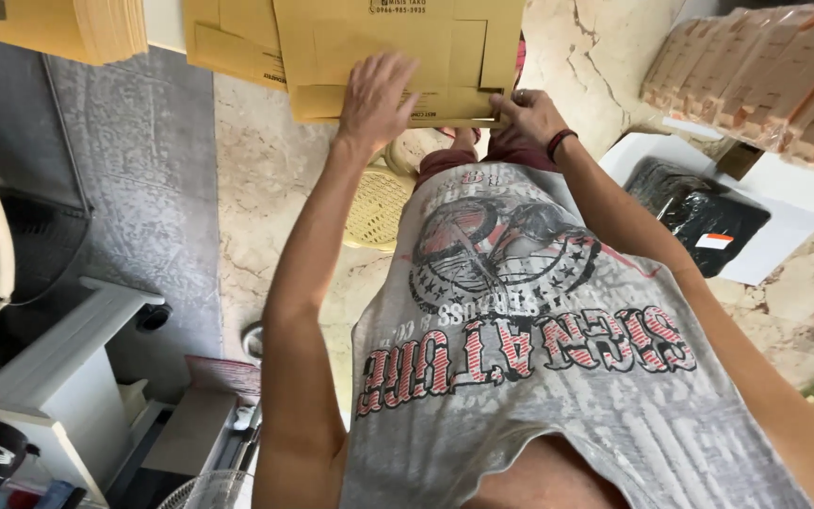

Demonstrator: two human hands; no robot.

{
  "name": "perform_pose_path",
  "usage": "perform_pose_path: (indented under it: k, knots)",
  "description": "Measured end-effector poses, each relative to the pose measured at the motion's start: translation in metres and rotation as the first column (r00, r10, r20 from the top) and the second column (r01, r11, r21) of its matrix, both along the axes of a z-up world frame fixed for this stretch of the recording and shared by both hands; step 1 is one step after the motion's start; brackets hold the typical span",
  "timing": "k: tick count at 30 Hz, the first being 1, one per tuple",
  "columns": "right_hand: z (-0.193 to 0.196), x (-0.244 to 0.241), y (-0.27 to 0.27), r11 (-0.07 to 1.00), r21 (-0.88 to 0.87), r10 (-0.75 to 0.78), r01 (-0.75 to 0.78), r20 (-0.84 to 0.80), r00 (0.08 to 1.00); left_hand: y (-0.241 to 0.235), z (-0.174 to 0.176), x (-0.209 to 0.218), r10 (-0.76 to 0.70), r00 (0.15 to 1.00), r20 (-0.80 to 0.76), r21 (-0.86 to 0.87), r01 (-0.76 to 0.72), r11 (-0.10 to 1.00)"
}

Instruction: Folding flat cardboard templates into boxes and stacking them in a packaging area.

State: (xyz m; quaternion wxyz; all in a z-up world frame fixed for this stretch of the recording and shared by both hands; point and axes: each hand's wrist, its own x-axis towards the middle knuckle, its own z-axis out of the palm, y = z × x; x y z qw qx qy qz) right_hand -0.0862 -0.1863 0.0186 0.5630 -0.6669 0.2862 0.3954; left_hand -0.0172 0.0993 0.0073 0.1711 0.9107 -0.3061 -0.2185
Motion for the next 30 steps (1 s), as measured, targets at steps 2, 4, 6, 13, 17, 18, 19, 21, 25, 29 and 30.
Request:
perform_pose_path:
  k: [2,4,6,13,17,18,19,21,25,29,30]
  knots:
    - [-0.017,0.011,-0.001,0.991,-0.113,0.073,-0.066,0.055,0.996,-0.027,0.002,0.021,0.127,0.991,0.036,0.178,-0.132,0.975]
    - [-0.021,0.021,-0.004,0.995,-0.086,0.059,-0.055,0.041,0.997,-0.058,0.011,0.036,0.139,0.989,-0.04,0.296,-0.121,0.948]
    - [-0.025,0.026,-0.005,0.997,-0.059,0.048,-0.046,0.031,0.998,-0.08,0.002,0.041,0.162,0.981,-0.108,0.409,-0.105,0.907]
    - [0.026,0.057,0.011,0.815,0.48,-0.289,0.324,-0.148,0.946,-0.099,-0.009,0.042,0.216,0.973,-0.079,0.48,-0.153,0.864]
    - [0.019,0.072,-0.001,0.992,0.105,-0.064,0.073,-0.087,0.994,-0.083,-0.004,0.056,0.244,0.95,-0.194,0.298,-0.18,0.937]
    - [0.004,0.075,-0.004,0.991,0.111,-0.06,0.07,-0.086,0.994,-0.085,-0.016,0.065,0.248,0.95,-0.191,0.304,-0.183,0.935]
    - [-0.011,0.078,-0.007,0.928,0.232,-0.256,0.292,-0.173,0.951,-0.088,-0.027,0.072,0.294,0.952,-0.09,0.34,-0.248,0.907]
    - [-0.023,0.086,-0.007,0.801,0.326,-0.421,0.502,-0.289,0.86,-0.101,-0.043,0.087,0.335,0.942,0.011,0.377,-0.314,0.871]
    - [-0.01,0.1,0.007,0.898,0.37,-0.248,0.237,-0.018,0.969,-0.137,-0.047,0.107,0.654,0.737,-0.17,0.426,-0.544,0.723]
    - [-0.018,0.094,0.021,0.984,0.13,-0.156,0.12,0.308,0.939,-0.15,-0.039,0.122,0.772,0.562,-0.296,0.488,-0.606,0.628]
    - [-0.037,0.086,0.023,0.983,0.135,-0.158,0.122,0.304,0.94,-0.151,-0.039,0.119,0.773,0.562,-0.294,0.494,-0.604,0.626]
